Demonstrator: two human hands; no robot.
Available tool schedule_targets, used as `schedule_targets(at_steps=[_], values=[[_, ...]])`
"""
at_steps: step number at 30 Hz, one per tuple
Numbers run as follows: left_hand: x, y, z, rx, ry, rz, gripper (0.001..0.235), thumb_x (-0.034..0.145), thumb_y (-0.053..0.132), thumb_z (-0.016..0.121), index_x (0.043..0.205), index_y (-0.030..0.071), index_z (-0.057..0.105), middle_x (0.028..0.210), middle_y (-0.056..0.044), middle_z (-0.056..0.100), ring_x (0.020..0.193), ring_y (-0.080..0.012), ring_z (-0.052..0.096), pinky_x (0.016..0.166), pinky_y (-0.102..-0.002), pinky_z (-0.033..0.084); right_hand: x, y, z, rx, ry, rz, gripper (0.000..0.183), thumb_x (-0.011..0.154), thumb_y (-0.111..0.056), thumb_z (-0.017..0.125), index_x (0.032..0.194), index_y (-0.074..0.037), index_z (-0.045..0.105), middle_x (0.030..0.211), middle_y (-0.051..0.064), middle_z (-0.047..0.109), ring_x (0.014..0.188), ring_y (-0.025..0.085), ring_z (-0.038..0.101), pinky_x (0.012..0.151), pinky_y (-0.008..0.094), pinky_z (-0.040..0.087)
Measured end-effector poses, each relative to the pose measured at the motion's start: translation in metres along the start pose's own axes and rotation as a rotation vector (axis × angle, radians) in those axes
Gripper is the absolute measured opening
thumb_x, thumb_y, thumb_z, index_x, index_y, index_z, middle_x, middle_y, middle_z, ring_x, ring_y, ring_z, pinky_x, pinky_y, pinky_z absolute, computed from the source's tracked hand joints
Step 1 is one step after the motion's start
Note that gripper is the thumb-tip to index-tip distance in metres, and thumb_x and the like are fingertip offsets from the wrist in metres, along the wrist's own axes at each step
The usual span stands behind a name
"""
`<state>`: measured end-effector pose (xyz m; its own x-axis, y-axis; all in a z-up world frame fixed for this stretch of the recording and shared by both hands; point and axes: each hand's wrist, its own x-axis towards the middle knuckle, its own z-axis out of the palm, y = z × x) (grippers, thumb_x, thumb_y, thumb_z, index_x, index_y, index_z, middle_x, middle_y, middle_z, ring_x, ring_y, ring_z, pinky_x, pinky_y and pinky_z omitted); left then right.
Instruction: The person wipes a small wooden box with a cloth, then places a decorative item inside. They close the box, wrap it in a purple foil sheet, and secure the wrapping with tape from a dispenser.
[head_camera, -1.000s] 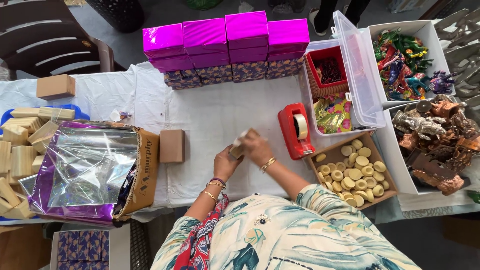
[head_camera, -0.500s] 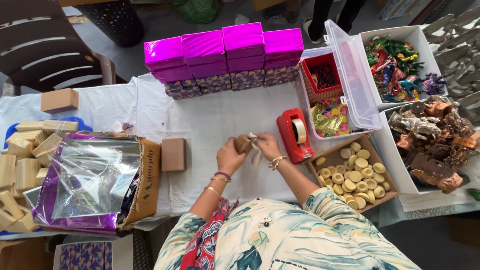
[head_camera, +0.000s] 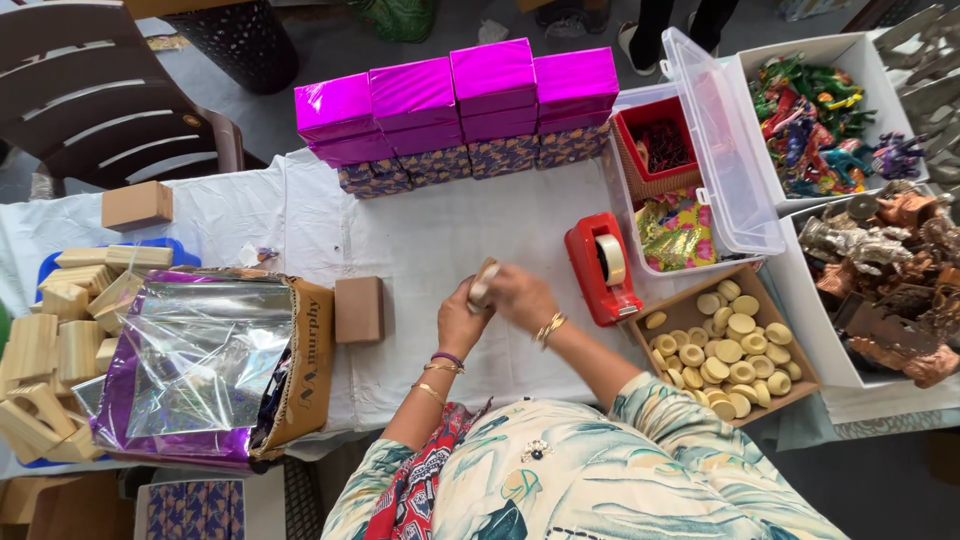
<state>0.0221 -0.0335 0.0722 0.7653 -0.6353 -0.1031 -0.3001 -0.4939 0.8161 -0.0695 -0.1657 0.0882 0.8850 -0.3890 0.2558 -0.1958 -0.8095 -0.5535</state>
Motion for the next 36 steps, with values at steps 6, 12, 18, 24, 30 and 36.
schedule_targets(at_steps=[6,12,18,24,30,36], values=[[0.004,-0.025,0.019,0.119,0.043,0.094,0.047,0.074,0.026,0.085,0.115,0.01,0.067,0.099,-0.014,0.075,0.091,-0.037,0.072,0.078,-0.045,0.057,0.007,-0.01,0.006,0.073,0.064,0.046,0.019,0.084,-0.019,0.075,0.103,-0.018,0.076,0.101,0.007,0.069,0.088,0.029,0.071,0.071,0.04,0.058],[-0.001,0.002,0.005,0.181,0.038,0.068,0.031,0.081,0.026,0.08,0.101,0.006,0.069,0.091,-0.016,0.074,0.085,-0.0385,0.071,0.073,-0.047,0.057,0.013,-0.002,0.01,0.113,0.1,0.025,0.018,0.085,-0.016,0.072,0.103,-0.016,0.076,0.106,0.008,0.069,0.091,0.029,0.071,0.075,0.041,0.059],[0.005,-0.049,0.034,0.167,0.086,0.102,0.033,0.079,0.025,0.081,0.103,0.007,0.069,0.09,-0.018,0.074,0.083,-0.0396,0.07,0.072,-0.048,0.056,0.009,-0.019,0.022,0.057,0.029,0.069,0.021,0.088,-0.014,0.069,0.108,-0.015,0.076,0.108,0.01,0.069,0.09,0.032,0.07,0.076,0.043,0.058],[-0.004,0.004,0.003,0.148,0.071,0.058,0.04,0.075,0.028,0.084,0.106,0.007,0.07,0.09,-0.018,0.074,0.083,-0.0388,0.071,0.072,-0.047,0.057,0.019,0.004,-0.005,0.148,0.087,0.055,0.024,0.084,-0.016,0.073,0.109,-0.015,0.076,0.106,0.011,0.069,0.091,0.032,0.071,0.077,0.041,0.058],[0.008,-0.042,0.028,0.182,0.052,0.107,0.039,0.076,0.03,0.084,0.106,0.008,0.07,0.092,-0.016,0.075,0.084,-0.0375,0.071,0.073,-0.047,0.057,0.003,-0.003,0.019,0.089,0.085,0.005,0.025,0.084,-0.013,0.074,0.109,-0.014,0.075,0.107,0.011,0.069,0.091,0.032,0.071,0.077,0.041,0.058],[-0.003,0.0,0.004,0.15,0.031,0.05,0.045,0.077,0.025,0.082,0.117,0.01,0.069,0.098,-0.014,0.076,0.089,-0.0369,0.072,0.077,-0.045,0.057,0.015,0.032,0.007,0.174,0.069,0.172,0.024,0.084,-0.018,0.076,0.108,-0.011,0.076,0.106,0.012,0.072,0.091,0.032,0.072,0.078,0.041,0.058]])
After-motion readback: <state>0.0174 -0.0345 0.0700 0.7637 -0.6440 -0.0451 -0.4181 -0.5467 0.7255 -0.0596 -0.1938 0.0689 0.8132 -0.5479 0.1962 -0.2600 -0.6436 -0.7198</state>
